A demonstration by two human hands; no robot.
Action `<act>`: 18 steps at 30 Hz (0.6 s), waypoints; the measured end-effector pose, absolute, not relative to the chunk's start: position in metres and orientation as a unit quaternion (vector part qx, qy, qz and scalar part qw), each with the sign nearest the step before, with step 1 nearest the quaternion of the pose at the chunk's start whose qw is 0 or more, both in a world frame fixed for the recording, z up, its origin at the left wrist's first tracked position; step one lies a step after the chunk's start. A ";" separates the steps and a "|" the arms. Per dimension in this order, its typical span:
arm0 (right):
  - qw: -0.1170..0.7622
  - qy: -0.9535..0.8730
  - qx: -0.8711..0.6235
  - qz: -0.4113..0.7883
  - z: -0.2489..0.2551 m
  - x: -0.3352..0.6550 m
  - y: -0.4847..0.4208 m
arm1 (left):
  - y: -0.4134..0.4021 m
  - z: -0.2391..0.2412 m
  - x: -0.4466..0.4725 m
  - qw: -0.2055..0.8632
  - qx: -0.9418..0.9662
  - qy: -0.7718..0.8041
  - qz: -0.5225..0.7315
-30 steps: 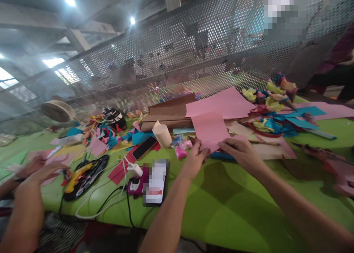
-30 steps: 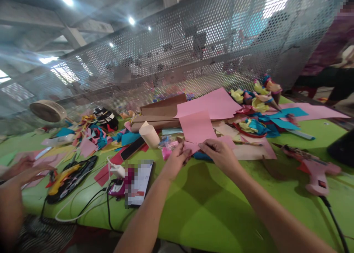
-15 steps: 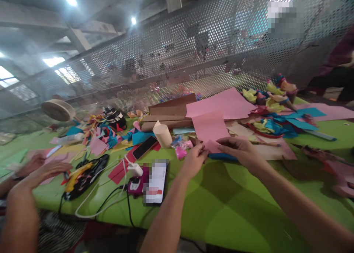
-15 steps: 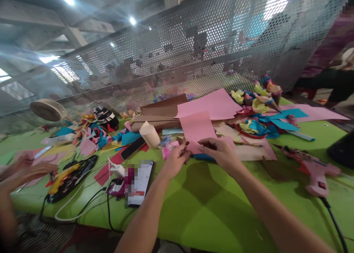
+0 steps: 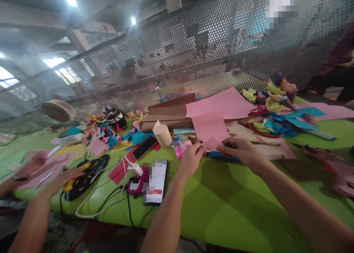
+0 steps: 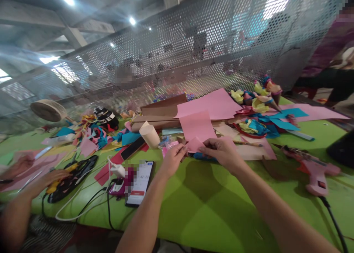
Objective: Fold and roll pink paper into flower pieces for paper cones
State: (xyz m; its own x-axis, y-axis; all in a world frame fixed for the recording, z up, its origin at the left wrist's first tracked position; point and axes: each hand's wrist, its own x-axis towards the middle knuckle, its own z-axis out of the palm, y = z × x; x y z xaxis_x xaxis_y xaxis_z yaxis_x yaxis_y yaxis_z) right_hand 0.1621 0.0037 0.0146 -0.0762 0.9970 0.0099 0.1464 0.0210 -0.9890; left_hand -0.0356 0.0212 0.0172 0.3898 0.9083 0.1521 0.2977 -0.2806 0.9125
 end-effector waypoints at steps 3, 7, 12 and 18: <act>0.454 -0.557 -0.512 0.470 0.014 0.162 0.003 | 0.023 0.018 -0.038 0.448 0.697 0.424 0.365; 0.500 -0.520 -0.503 0.475 0.015 0.160 0.001 | 0.023 0.018 -0.037 0.502 0.583 0.441 0.462; 0.518 -0.501 -0.502 0.478 0.017 0.152 -0.001 | 0.015 0.011 -0.025 0.581 0.570 0.395 0.426; 0.485 -0.490 -0.490 0.534 0.017 0.145 -0.005 | 0.017 0.003 -0.018 0.558 0.541 0.436 0.454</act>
State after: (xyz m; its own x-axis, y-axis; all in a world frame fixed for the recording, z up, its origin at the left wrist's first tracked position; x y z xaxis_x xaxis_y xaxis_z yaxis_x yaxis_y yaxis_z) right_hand 0.1451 -0.0051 0.0174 -0.0500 0.9976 -0.0484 -0.0382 -0.0503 -0.9980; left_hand -0.0184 0.0169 0.0028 0.2077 0.9782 0.0049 -0.0346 0.0024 0.9994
